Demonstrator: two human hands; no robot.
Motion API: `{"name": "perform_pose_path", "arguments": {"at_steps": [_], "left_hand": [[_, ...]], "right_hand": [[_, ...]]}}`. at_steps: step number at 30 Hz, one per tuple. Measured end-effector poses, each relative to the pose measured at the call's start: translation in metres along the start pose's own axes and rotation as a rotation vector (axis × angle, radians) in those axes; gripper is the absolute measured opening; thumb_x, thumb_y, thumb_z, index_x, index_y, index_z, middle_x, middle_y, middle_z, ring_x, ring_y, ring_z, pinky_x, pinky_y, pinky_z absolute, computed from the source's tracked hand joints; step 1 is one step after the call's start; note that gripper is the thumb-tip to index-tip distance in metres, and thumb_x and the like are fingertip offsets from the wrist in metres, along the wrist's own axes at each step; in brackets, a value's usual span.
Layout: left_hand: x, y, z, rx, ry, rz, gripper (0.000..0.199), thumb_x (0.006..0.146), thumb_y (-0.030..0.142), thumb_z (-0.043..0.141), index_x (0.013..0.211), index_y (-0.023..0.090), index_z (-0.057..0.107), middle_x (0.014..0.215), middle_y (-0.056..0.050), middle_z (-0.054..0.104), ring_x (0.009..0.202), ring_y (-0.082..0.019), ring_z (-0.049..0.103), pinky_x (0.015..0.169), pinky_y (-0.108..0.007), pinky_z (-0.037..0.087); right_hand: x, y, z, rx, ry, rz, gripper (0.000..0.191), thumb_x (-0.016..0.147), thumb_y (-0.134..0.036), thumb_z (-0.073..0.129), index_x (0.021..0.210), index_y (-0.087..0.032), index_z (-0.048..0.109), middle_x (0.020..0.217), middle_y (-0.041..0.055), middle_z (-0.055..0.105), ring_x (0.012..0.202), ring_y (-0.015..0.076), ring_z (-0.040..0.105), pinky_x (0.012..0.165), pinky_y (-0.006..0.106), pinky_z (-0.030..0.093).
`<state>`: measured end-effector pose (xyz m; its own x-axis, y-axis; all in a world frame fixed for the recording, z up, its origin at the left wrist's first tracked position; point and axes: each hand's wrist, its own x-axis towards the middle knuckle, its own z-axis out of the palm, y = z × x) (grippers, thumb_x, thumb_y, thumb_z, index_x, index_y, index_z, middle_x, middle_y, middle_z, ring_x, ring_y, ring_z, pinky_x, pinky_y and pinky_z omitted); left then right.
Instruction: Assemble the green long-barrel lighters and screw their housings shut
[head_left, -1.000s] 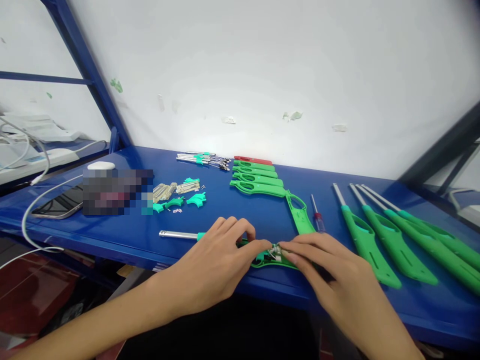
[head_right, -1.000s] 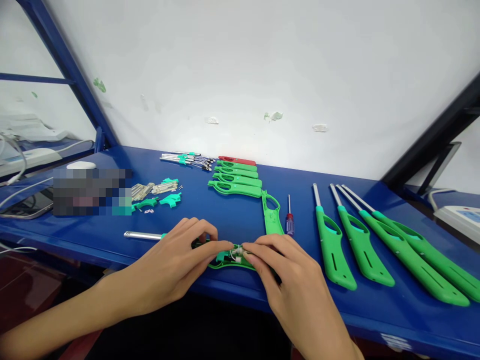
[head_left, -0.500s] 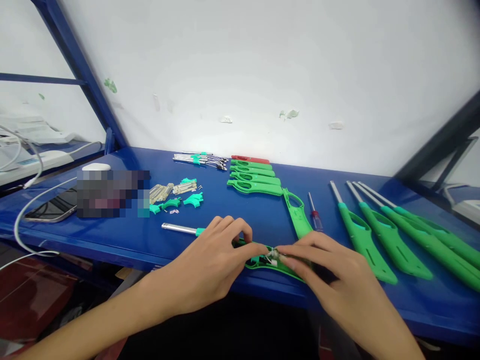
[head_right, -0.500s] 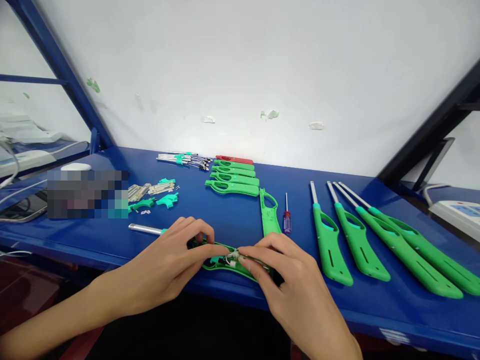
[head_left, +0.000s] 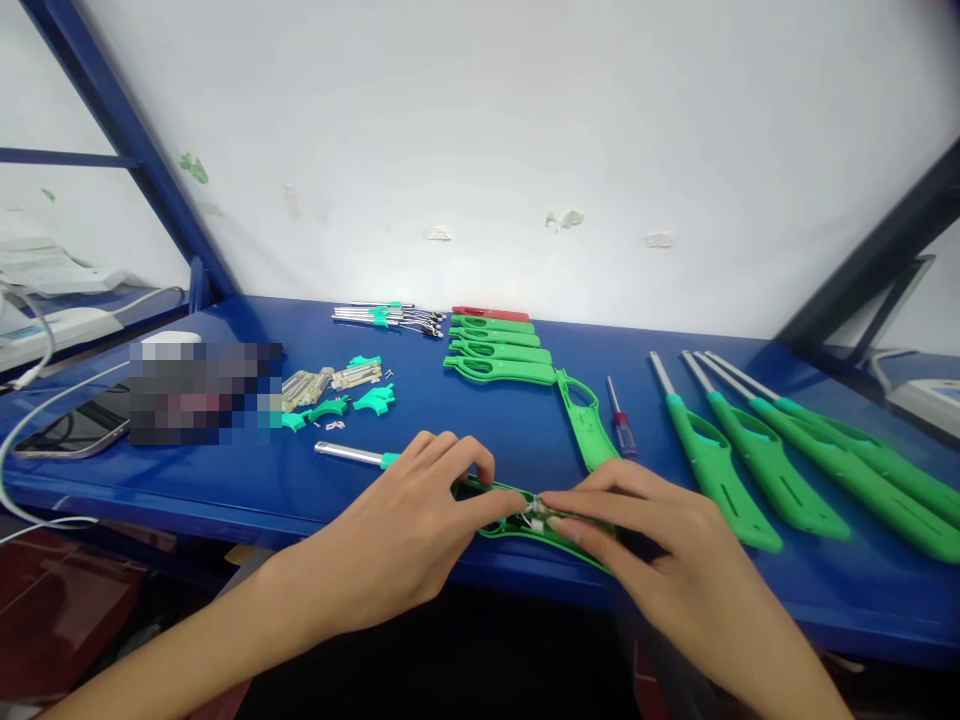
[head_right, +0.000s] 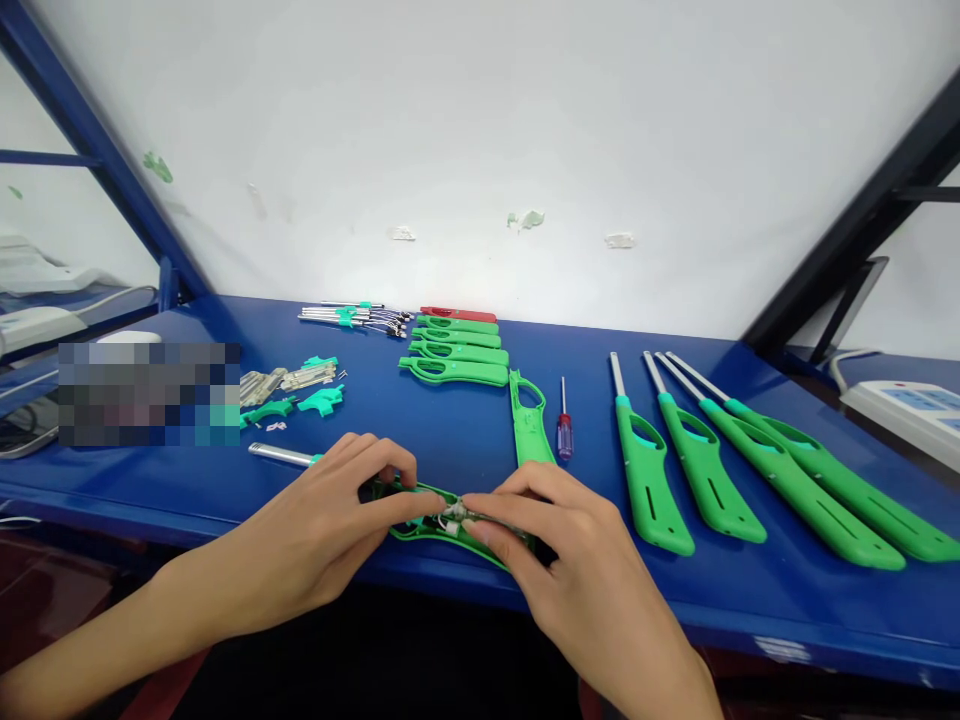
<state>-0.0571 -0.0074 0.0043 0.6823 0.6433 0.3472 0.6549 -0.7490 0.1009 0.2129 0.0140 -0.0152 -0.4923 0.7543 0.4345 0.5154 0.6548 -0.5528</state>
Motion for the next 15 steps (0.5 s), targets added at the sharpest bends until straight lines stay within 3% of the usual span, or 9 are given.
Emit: {"name": "perform_pose_path", "arguments": {"at_steps": [15], "left_hand": [[-0.0001,-0.0016,0.0022,0.003,0.009,0.013,0.05,0.102,-0.003,0.043,0.138,0.025,0.062,0.118,-0.011,0.056,0.101,-0.026,0.051,0.087,-0.039,0.039]], "right_hand": [[0.0006,-0.0028,0.0011,-0.011,0.039,-0.034,0.019,0.104,-0.028,0.068,0.113,-0.033,0.085,0.105,0.0019,0.078,0.09,0.0168,0.076,0.078,0.026,0.063]]}}
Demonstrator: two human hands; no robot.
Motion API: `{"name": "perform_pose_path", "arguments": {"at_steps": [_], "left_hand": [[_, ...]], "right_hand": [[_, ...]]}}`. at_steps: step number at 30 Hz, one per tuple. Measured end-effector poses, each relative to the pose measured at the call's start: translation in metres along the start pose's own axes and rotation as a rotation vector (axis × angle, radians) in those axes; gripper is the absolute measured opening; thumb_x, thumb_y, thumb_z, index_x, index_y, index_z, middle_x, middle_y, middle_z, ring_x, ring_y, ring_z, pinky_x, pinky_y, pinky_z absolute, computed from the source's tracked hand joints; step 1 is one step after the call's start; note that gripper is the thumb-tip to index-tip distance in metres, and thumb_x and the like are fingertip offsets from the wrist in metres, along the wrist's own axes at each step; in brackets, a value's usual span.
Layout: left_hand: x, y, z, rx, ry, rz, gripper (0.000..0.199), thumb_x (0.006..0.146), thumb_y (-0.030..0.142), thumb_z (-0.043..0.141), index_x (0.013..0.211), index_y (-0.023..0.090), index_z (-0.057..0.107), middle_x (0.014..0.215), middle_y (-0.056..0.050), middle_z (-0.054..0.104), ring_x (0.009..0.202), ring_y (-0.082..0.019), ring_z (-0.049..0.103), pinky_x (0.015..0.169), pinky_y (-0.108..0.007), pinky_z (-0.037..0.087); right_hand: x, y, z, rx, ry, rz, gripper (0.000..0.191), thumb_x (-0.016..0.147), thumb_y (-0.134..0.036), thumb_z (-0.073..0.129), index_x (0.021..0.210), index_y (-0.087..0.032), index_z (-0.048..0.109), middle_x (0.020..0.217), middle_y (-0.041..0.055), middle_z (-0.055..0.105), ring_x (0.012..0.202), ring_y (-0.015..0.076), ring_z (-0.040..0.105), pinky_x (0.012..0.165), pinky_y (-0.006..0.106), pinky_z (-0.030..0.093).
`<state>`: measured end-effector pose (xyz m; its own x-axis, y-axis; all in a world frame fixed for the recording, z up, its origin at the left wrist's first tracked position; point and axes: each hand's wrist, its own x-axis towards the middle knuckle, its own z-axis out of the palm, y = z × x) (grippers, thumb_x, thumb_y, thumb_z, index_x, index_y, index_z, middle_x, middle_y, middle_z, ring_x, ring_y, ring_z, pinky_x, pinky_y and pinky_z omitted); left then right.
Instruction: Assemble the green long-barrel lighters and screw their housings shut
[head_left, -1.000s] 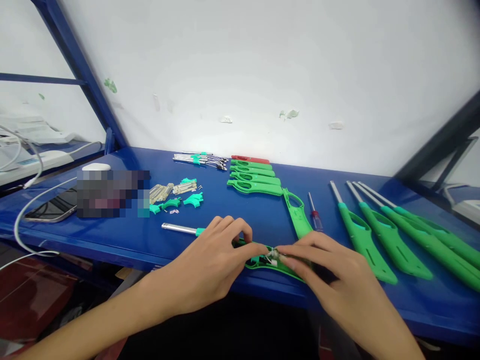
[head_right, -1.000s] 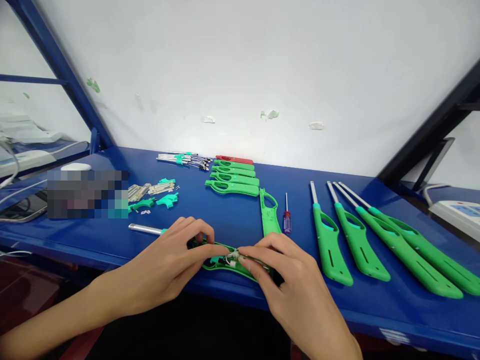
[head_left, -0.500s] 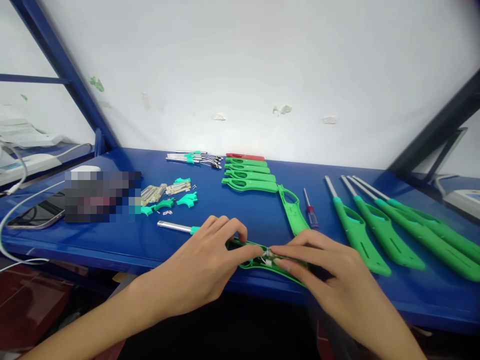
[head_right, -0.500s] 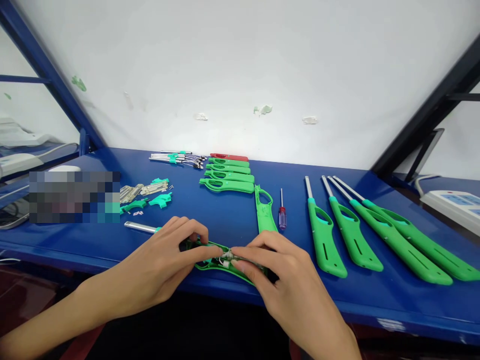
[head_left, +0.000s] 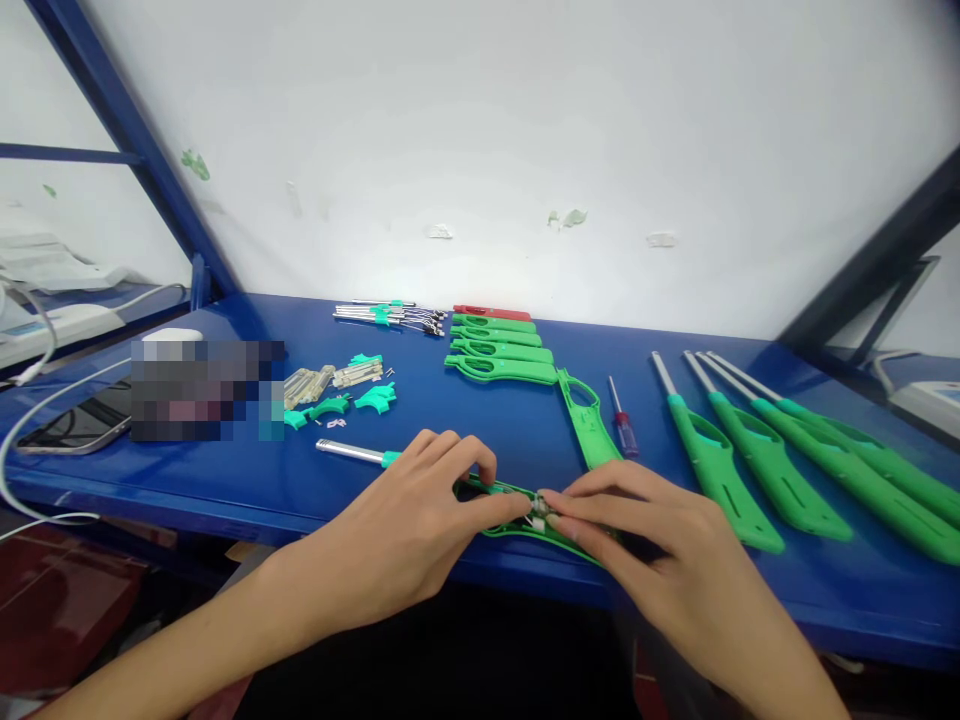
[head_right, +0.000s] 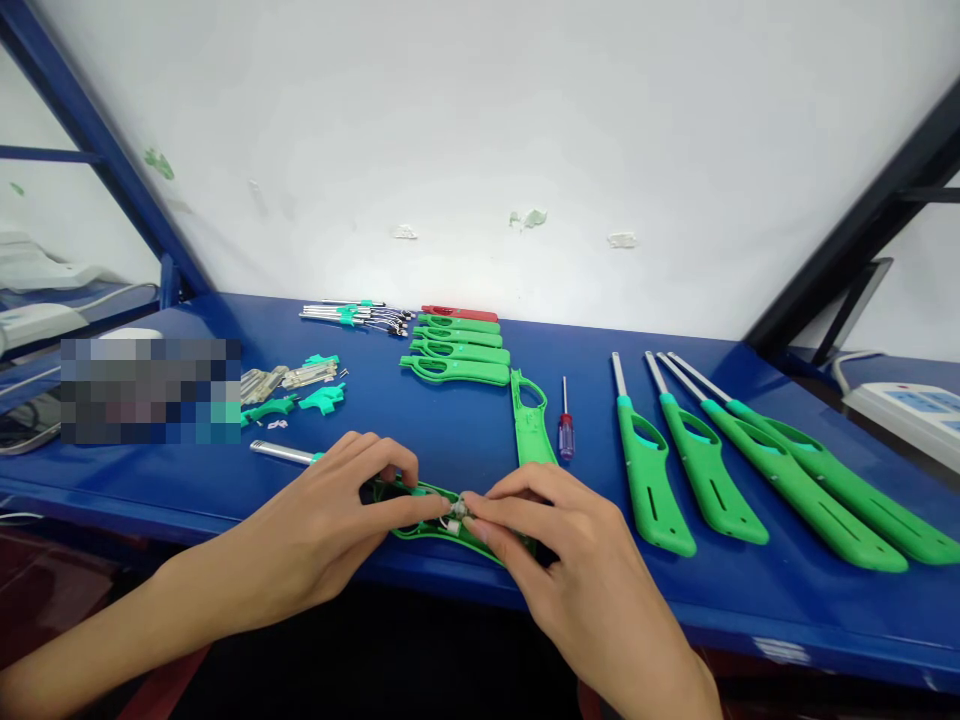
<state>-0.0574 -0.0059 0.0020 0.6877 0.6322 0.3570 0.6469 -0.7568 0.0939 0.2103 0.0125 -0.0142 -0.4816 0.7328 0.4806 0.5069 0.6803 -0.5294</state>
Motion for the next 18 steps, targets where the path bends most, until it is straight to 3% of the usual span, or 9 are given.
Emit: {"name": "perform_pose_path", "arguments": {"at_steps": [10,16,18], "left_hand": [[-0.0004,0.0001,0.0026,-0.002,0.032,0.014,0.051,0.1,-0.006,0.042,0.136,0.024,0.063,0.115,-0.01,0.056,0.101,-0.025,0.052,0.086,-0.039,0.042],[-0.0012,0.0002,0.0024,0.012,0.031,0.008,0.049,0.1,-0.004,0.044,0.137,0.023,0.063,0.116,-0.011,0.055,0.101,-0.027,0.054,0.088,-0.041,0.046],[-0.0012,0.0007,0.0024,0.015,0.026,0.004,0.049,0.1,-0.003,0.043,0.139,0.023,0.061,0.116,-0.011,0.056,0.101,-0.027,0.054,0.088,-0.042,0.046]], "right_hand": [[-0.0007,0.0005,0.0008,0.008,0.042,0.026,0.016,0.103,-0.031,0.07,0.112,-0.038,0.082,0.107,-0.0034,0.079,0.094,0.0144,0.076,0.083,0.024,0.06],[-0.0017,0.0022,0.0026,-0.152,0.275,0.035,0.025,0.111,-0.035,0.057,0.109,-0.033,0.081,0.111,-0.0009,0.081,0.105,0.0179,0.075,0.092,0.031,0.058],[-0.0023,0.0052,0.0045,-0.225,0.296,0.032,0.027,0.111,-0.041,0.055,0.112,-0.033,0.081,0.119,-0.0007,0.081,0.112,0.0216,0.075,0.098,0.038,0.057]]}}
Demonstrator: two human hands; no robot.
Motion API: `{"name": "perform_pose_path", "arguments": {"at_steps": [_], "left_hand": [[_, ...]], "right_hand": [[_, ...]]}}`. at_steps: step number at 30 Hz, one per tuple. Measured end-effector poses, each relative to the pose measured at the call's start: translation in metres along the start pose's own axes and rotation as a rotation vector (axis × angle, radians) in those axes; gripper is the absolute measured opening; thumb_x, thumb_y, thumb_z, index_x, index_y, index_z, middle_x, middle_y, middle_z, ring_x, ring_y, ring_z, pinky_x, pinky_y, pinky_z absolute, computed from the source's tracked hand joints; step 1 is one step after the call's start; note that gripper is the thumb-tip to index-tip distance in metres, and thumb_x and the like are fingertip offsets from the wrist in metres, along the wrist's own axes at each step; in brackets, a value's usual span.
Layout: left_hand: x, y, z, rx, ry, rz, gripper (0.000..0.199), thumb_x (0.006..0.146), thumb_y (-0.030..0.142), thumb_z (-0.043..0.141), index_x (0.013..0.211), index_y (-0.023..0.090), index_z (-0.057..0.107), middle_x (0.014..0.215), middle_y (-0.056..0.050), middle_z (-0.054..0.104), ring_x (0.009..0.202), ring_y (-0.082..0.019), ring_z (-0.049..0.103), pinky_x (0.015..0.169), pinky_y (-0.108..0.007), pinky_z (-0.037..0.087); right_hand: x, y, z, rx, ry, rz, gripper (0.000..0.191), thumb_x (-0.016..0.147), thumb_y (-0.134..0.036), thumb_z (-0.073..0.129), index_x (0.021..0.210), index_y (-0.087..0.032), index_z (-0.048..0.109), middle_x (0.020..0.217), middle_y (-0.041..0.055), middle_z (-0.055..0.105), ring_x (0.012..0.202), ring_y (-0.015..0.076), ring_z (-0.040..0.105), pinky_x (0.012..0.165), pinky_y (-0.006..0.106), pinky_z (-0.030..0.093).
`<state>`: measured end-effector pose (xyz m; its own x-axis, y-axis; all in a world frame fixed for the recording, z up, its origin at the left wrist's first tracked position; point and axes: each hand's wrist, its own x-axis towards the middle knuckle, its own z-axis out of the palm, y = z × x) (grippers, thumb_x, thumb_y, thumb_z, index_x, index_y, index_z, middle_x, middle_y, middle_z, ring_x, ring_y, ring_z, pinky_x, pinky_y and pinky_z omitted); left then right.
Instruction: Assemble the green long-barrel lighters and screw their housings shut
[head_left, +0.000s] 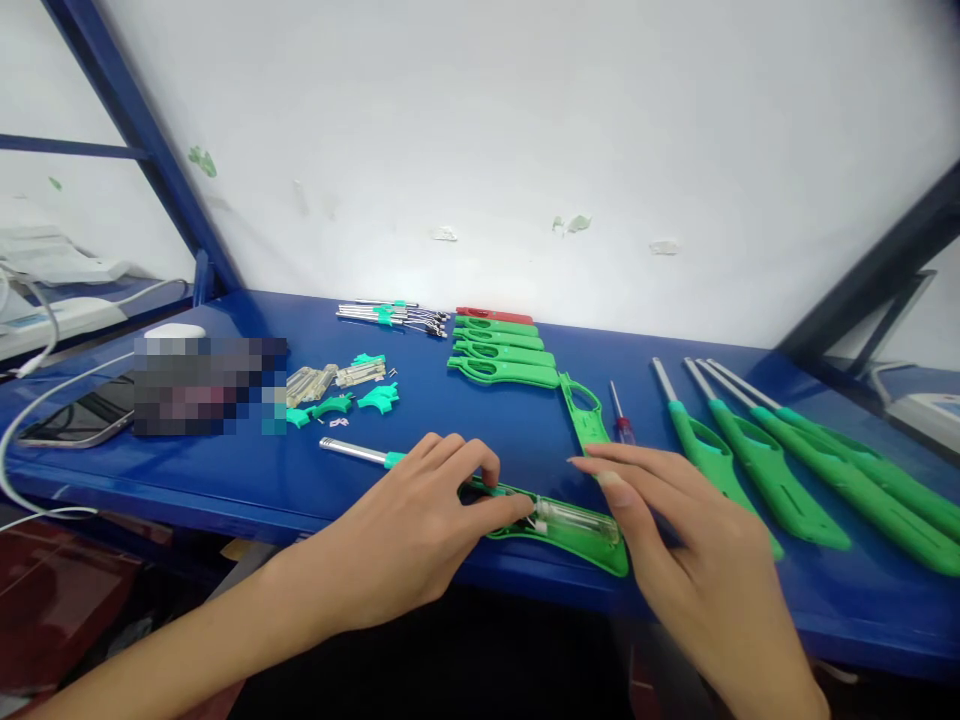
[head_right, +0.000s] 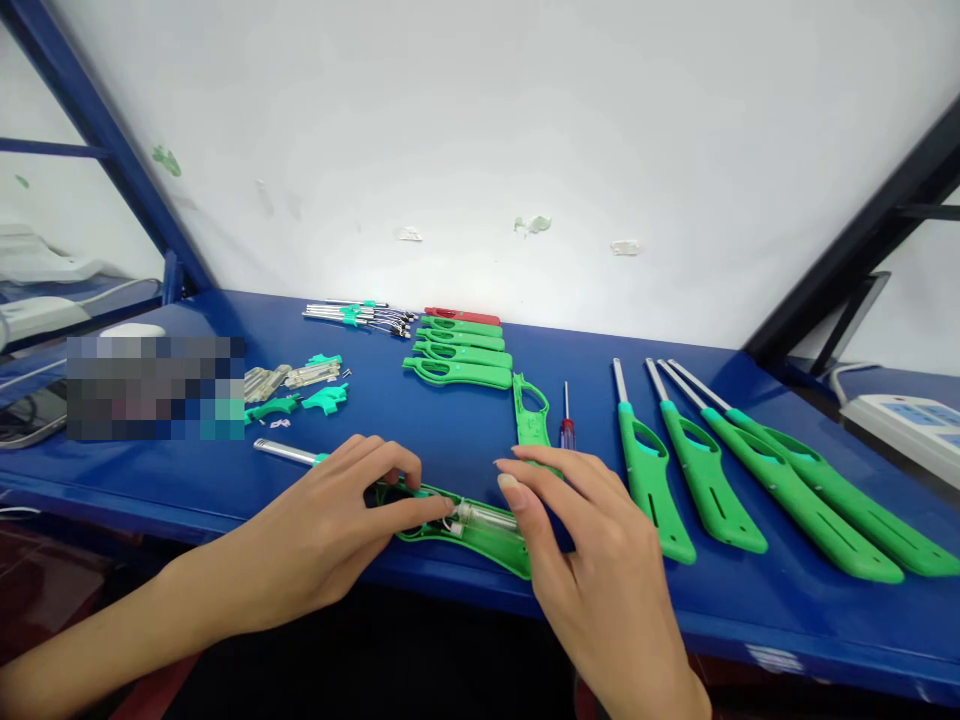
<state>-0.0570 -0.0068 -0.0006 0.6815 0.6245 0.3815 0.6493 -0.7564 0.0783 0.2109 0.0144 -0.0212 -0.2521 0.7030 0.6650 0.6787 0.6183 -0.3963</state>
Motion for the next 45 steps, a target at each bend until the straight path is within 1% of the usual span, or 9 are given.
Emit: {"name": "perform_pose_path", "arguments": {"at_steps": [4,7,11,21,31,34,36,40,45], "left_hand": [[0.001,0.002,0.0,-0.012,0.006,-0.008,0.049,0.101,-0.003,0.041,0.141,0.021,0.057,0.117,-0.011,0.058,0.103,-0.027,0.055,0.089,-0.042,0.047],[0.002,0.003,-0.001,-0.013,0.016,-0.015,0.043,0.103,-0.001,0.04,0.137,0.019,0.057,0.117,-0.011,0.059,0.103,-0.027,0.056,0.089,-0.042,0.048],[0.002,0.003,-0.002,-0.006,0.015,-0.018,0.039,0.104,0.0,0.04,0.134,0.018,0.057,0.117,-0.011,0.06,0.105,-0.028,0.058,0.09,-0.042,0.048],[0.001,0.002,0.0,-0.022,0.029,-0.02,0.04,0.104,0.0,0.04,0.137,0.018,0.056,0.118,-0.012,0.059,0.105,-0.028,0.058,0.091,-0.044,0.049],[0.0,0.002,0.002,-0.021,0.046,-0.024,0.04,0.104,0.0,0.042,0.137,0.017,0.056,0.117,-0.012,0.061,0.105,-0.028,0.059,0.091,-0.046,0.05],[-0.001,0.002,0.002,-0.032,0.053,-0.041,0.041,0.104,0.0,0.041,0.138,0.018,0.056,0.119,-0.011,0.06,0.107,-0.028,0.059,0.093,-0.047,0.05],[-0.001,0.002,0.002,-0.043,0.063,-0.049,0.041,0.104,0.0,0.041,0.138,0.019,0.055,0.119,-0.011,0.06,0.107,-0.027,0.059,0.094,-0.047,0.05],[-0.002,0.003,0.002,-0.06,0.07,-0.059,0.041,0.106,0.001,0.042,0.14,0.02,0.054,0.12,-0.01,0.06,0.104,-0.026,0.058,0.096,-0.047,0.047],[-0.003,0.003,0.003,-0.085,0.078,-0.068,0.04,0.106,0.002,0.042,0.139,0.021,0.055,0.119,-0.01,0.06,0.104,-0.026,0.057,0.096,-0.046,0.045]], "right_hand": [[-0.002,0.004,0.003,-0.092,-0.058,0.01,0.04,0.113,-0.049,0.044,0.117,-0.035,0.081,0.127,-0.0014,0.081,0.122,0.0291,0.074,0.106,0.053,0.054],[-0.002,0.004,0.004,-0.112,-0.073,0.046,0.047,0.115,-0.049,0.037,0.118,-0.034,0.082,0.126,-0.0008,0.082,0.122,0.0307,0.074,0.107,0.058,0.054],[-0.002,0.004,0.006,-0.136,-0.066,0.065,0.05,0.115,-0.05,0.036,0.118,-0.031,0.082,0.126,0.0007,0.082,0.121,0.032,0.075,0.107,0.059,0.054],[-0.003,0.004,0.006,-0.172,-0.011,0.015,0.047,0.113,-0.053,0.042,0.115,-0.028,0.082,0.116,0.0043,0.085,0.11,0.0348,0.079,0.098,0.06,0.058],[0.002,0.008,0.006,-0.159,0.022,0.081,0.038,0.111,-0.052,0.049,0.112,-0.031,0.081,0.123,0.0026,0.082,0.12,0.0328,0.075,0.104,0.057,0.056],[0.008,0.017,0.003,-0.235,0.062,0.056,0.042,0.109,-0.056,0.049,0.115,-0.028,0.08,0.121,0.0062,0.083,0.117,0.0346,0.076,0.106,0.059,0.054],[0.01,0.026,0.003,-0.305,0.077,0.037,0.05,0.108,-0.062,0.048,0.122,-0.024,0.078,0.122,0.0101,0.083,0.119,0.0376,0.075,0.107,0.062,0.053],[0.008,0.037,0.006,-0.383,0.031,-0.027,0.062,0.105,-0.071,0.047,0.133,-0.022,0.073,0.128,0.013,0.08,0.127,0.0407,0.07,0.112,0.067,0.047],[0.005,0.036,0.009,-0.393,0.008,-0.054,0.051,0.107,-0.063,0.05,0.128,-0.024,0.076,0.125,0.0117,0.082,0.123,0.0382,0.072,0.114,0.067,0.044]]}}
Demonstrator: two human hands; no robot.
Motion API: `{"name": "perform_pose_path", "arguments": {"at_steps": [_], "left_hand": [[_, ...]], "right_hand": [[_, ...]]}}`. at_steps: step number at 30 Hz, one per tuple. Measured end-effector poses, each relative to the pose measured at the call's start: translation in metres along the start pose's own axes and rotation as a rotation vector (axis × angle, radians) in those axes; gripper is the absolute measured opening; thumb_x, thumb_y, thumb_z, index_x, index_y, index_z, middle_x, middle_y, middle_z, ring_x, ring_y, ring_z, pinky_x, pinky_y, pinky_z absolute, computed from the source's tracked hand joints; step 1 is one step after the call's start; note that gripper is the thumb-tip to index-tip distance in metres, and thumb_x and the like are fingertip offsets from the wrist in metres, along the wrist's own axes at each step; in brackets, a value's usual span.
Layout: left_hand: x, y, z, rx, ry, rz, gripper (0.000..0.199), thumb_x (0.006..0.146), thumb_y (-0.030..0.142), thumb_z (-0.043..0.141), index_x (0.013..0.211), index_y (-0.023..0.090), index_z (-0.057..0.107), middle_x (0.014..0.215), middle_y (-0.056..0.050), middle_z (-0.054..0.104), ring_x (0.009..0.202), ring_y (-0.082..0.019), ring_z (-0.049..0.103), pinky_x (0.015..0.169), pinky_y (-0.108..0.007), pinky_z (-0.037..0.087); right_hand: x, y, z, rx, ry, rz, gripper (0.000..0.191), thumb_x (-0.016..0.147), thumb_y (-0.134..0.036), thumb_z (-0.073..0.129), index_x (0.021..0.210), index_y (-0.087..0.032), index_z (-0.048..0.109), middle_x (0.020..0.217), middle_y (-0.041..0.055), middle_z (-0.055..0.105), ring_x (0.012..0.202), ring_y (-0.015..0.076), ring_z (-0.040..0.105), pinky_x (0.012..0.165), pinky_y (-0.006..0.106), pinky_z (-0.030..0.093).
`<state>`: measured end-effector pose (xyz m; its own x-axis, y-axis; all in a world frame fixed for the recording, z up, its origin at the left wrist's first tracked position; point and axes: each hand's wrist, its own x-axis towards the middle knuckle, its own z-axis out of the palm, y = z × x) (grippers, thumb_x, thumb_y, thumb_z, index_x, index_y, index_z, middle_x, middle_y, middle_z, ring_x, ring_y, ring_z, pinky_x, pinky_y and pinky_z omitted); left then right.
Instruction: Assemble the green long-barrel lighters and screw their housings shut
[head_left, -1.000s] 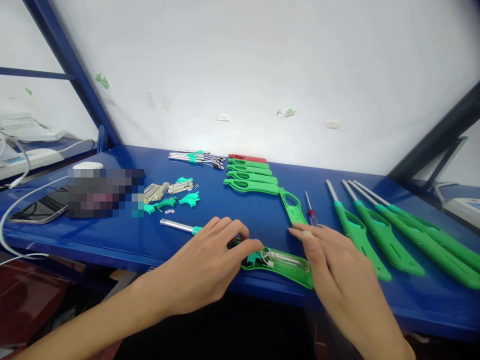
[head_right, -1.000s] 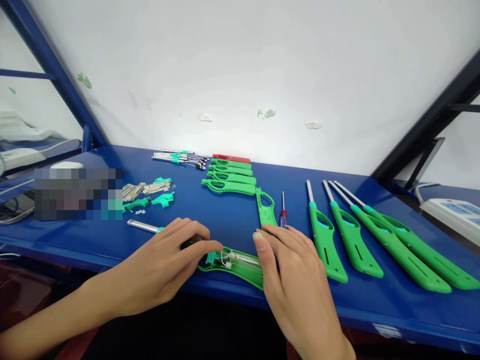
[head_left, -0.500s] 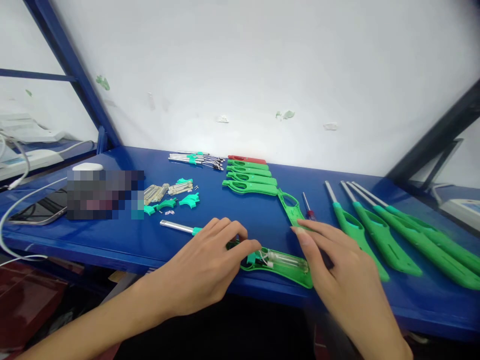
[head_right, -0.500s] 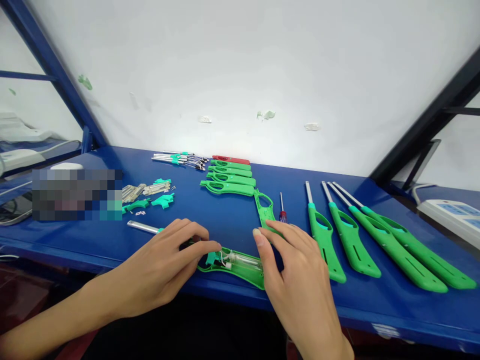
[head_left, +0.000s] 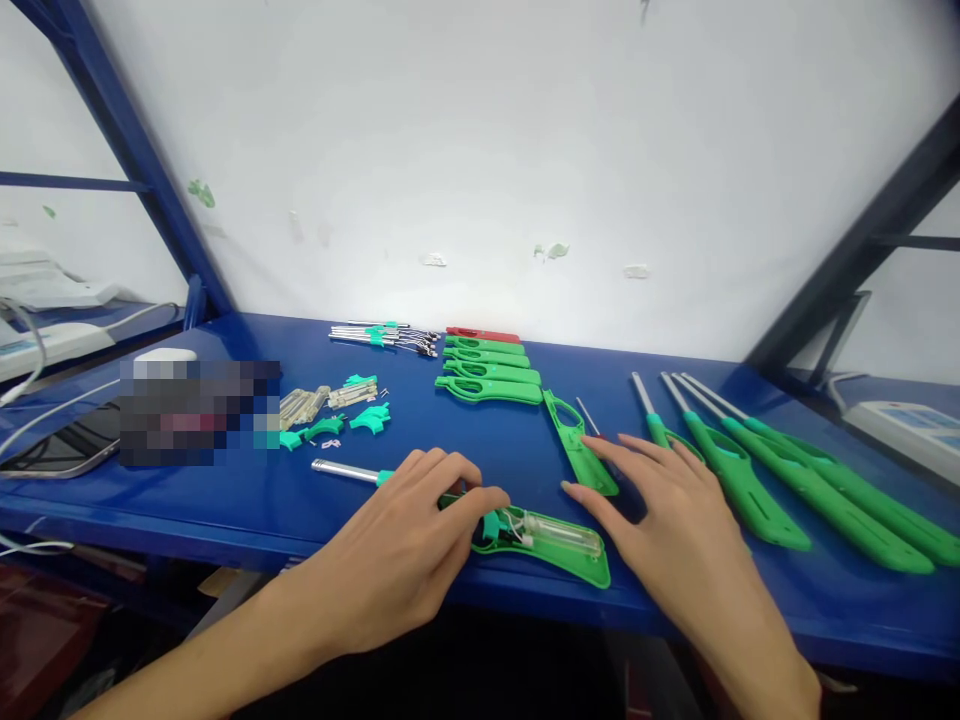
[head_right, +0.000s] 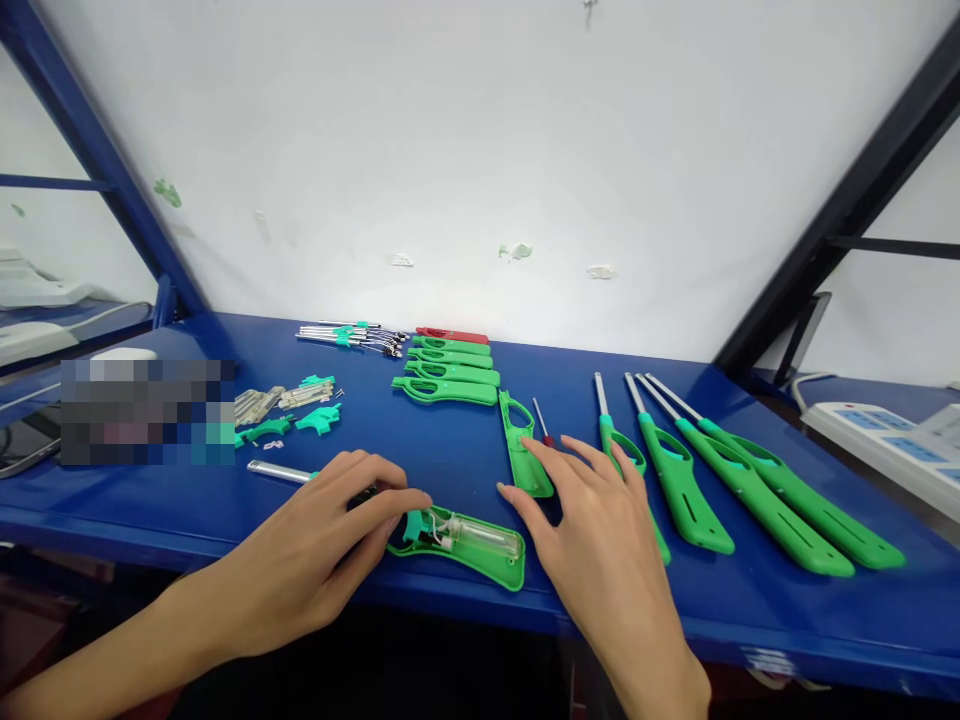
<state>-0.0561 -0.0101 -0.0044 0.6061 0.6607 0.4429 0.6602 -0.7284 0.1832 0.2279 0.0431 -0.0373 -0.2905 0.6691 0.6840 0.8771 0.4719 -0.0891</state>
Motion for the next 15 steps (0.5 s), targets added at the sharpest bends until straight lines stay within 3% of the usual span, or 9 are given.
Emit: {"name": "perform_pose_path", "arguments": {"at_steps": [6,10,15], "left_hand": [[0.001,-0.001,0.0,-0.015,0.055,-0.015,0.037,0.108,0.005,0.043,0.138,0.021,0.057,0.119,-0.01,0.061,0.102,-0.025,0.057,0.091,-0.043,0.047],[0.001,-0.001,0.001,-0.023,0.123,-0.037,0.034,0.109,0.005,0.043,0.134,0.021,0.059,0.12,-0.01,0.061,0.103,-0.024,0.057,0.091,-0.042,0.048],[0.002,-0.001,0.0,-0.018,0.252,-0.036,0.04,0.108,0.002,0.047,0.141,0.022,0.058,0.126,-0.01,0.06,0.11,-0.022,0.059,0.093,-0.038,0.052]], "right_hand": [[0.002,0.0,-0.005,0.008,0.053,0.041,0.038,0.111,-0.044,0.05,0.109,-0.022,0.081,0.111,0.0095,0.085,0.109,0.0329,0.077,0.117,0.065,0.043],[0.005,0.004,-0.012,-0.005,0.151,0.11,0.037,0.111,-0.04,0.051,0.118,-0.019,0.08,0.105,0.0118,0.085,0.093,0.032,0.079,0.113,0.068,0.047],[0.001,-0.009,-0.029,0.154,0.366,0.253,0.023,0.107,-0.035,0.063,0.12,-0.025,0.08,0.111,0.0079,0.083,0.103,0.0277,0.076,0.122,0.059,0.044]]}}
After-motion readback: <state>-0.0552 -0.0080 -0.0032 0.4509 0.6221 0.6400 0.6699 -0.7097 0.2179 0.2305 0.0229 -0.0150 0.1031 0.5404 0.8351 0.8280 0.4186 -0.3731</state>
